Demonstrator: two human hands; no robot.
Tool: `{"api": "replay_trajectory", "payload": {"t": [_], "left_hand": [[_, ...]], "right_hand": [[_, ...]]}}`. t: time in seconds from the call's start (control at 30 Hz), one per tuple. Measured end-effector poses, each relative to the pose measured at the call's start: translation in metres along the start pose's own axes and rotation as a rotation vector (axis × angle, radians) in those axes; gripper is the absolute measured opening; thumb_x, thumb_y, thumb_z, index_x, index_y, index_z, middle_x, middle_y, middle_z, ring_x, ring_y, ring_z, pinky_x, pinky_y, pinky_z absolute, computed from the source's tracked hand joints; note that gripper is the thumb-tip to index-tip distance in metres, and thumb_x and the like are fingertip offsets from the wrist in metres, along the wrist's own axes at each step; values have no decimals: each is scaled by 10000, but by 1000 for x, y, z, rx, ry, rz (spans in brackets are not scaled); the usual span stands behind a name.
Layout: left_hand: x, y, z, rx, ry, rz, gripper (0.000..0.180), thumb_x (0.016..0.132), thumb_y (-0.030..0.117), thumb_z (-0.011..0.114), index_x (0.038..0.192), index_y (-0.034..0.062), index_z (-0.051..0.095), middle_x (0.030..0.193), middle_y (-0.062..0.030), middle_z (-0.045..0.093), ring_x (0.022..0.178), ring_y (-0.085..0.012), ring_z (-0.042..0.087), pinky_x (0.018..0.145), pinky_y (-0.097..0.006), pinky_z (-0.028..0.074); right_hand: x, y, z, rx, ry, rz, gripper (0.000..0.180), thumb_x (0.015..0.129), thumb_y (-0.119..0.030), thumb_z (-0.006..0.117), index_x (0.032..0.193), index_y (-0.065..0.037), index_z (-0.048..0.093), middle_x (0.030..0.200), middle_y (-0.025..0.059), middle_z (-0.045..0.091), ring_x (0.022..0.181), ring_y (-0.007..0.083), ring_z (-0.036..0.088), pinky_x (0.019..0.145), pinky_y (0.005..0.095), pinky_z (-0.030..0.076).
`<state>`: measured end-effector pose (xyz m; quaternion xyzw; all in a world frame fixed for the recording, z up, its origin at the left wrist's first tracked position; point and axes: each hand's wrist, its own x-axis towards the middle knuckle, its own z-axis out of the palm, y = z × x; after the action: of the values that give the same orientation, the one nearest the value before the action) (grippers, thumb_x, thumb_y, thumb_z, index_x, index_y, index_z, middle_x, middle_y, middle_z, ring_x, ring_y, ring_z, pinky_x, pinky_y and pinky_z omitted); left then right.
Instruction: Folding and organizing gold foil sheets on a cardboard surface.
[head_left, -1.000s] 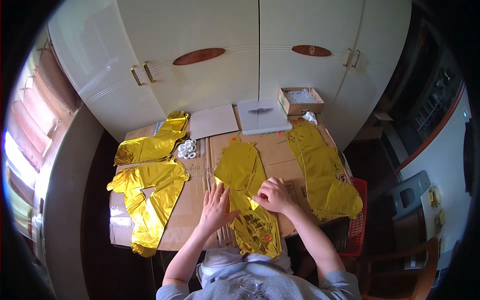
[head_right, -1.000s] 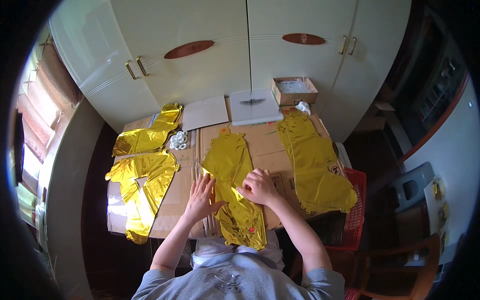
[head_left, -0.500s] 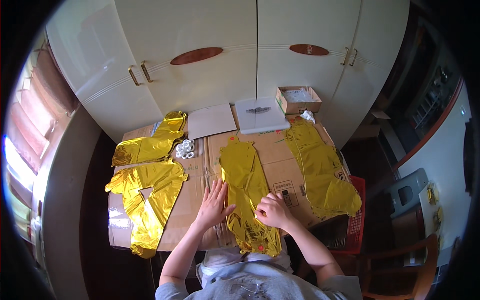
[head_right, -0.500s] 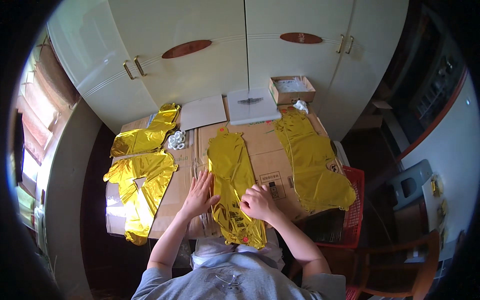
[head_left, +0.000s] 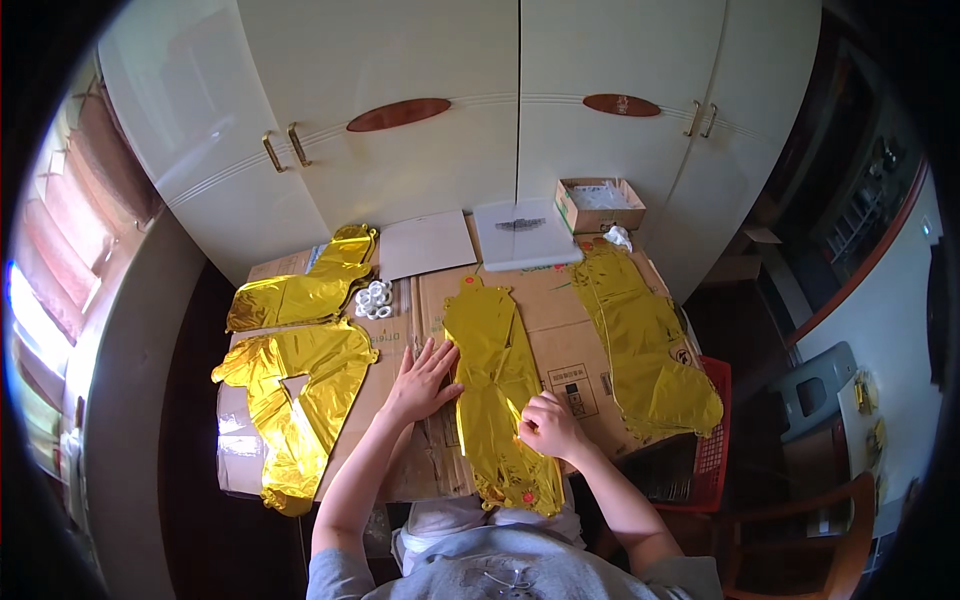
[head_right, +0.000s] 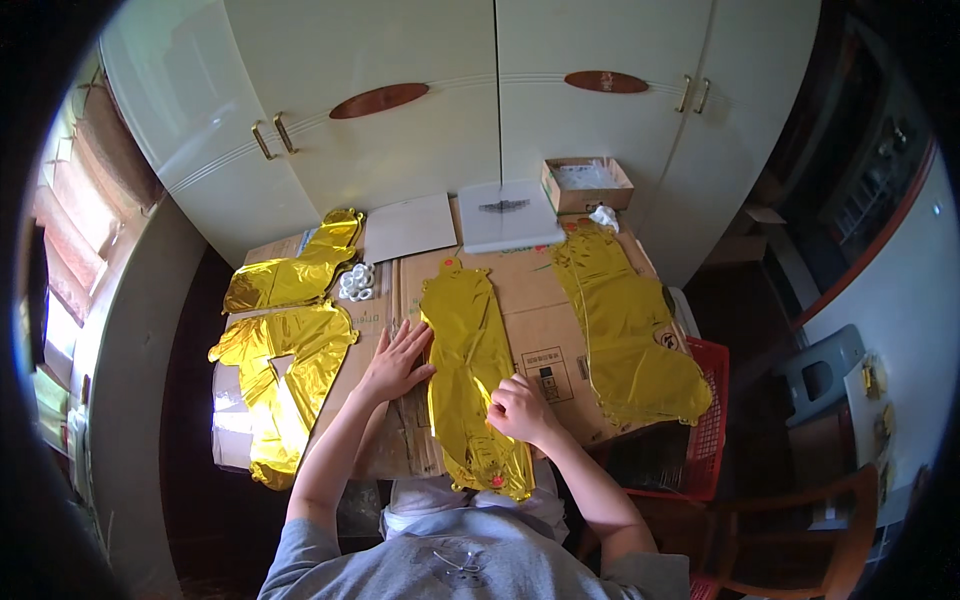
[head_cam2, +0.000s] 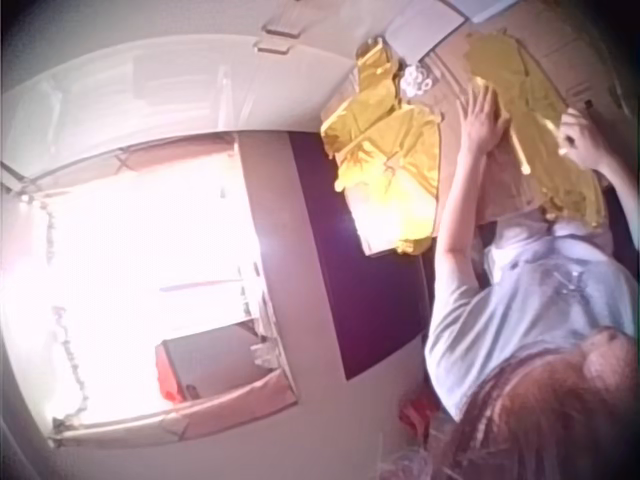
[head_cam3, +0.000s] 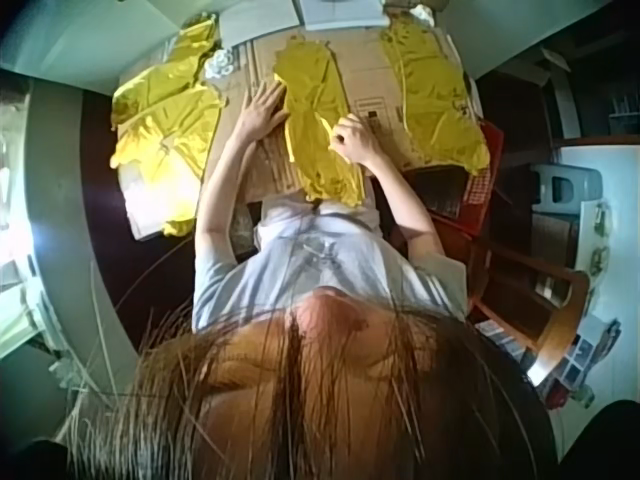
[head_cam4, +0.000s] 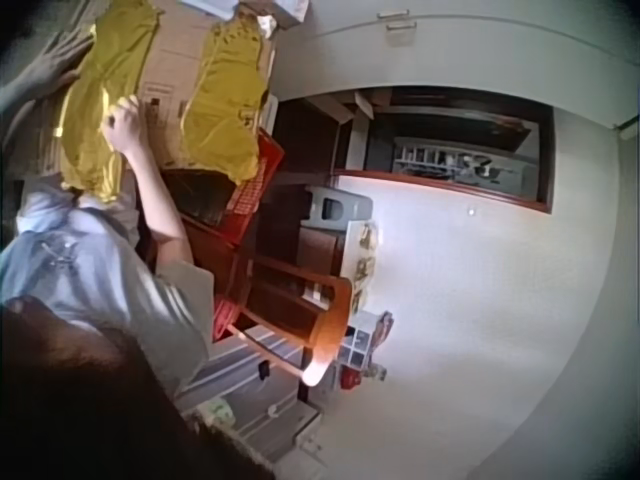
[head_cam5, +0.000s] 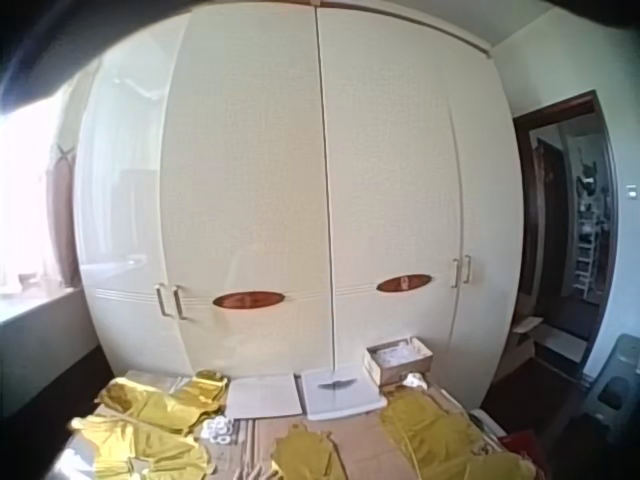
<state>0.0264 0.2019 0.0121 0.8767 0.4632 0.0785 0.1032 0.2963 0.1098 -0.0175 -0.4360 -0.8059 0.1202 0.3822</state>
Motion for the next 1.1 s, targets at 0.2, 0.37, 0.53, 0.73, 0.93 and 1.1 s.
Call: {"api": "replay_trajectory", "payload": {"t": [0.2, 0.37, 0.53, 0.73, 0.93, 1.1], "left_hand": [[10, -5, -1, 6, -25, -6, 767, 919, 578, 488, 1513, 136, 286, 1574, -84, 266, 1476, -327, 143, 1166, -575, 80], [15, -9, -1, 1, -44, 1, 780, 911, 597, 489, 1514, 144, 290, 1578, -84, 257, 1477, -336, 138, 1161, -589, 68], [17, -11, 0, 29, -52, 6, 791, 910, 622, 468, 1516, 148, 283, 1582, -78, 249, 1476, -340, 137, 1155, -605, 65], [19, -11, 1, 57, -47, 0, 828, 898, 665, 452, 1521, 153, 268, 1590, -75, 226, 1477, -348, 123, 1153, -609, 65], [22, -15, 5, 96, -42, -4, 857, 879, 710, 426, 1515, 152, 283, 1585, -61, 244, 1479, -329, 129, 1143, -626, 83], [25, -19, 6, 116, -36, 0, 887, 856, 734, 437, 1517, 164, 280, 1584, -66, 246, 1476, -342, 133, 1135, -641, 82]], "right_hand": [[-1, 1, 0, -17, -8, 2, 160, 685, -92, 633, 589, -54, 510, 660, 93, 510, 686, 280, 500, 670, 399, 440], [0, -1, -2, -49, -16, -6, 159, 678, -93, 630, 587, -50, 507, 662, 97, 505, 685, 284, 497, 664, 398, 445], [-1, 2, -1, -44, -18, -8, 153, 667, -90, 627, 587, -48, 503, 669, 100, 507, 688, 287, 494, 654, 397, 445], [1, -1, -2, -43, -7, -1, 160, 663, -74, 617, 586, -46, 480, 659, 98, 493, 687, 288, 485, 663, 392, 440], [0, -1, -2, -46, -2, -9, 165, 658, -72, 613, 580, -48, 470, 655, 96, 486, 683, 287, 481, 662, 389, 435], [0, 1, 0, -37, -5, -10, 158, 655, -69, 608, 580, -46, 471, 659, 95, 488, 680, 287, 477, 659, 387, 436]]}}
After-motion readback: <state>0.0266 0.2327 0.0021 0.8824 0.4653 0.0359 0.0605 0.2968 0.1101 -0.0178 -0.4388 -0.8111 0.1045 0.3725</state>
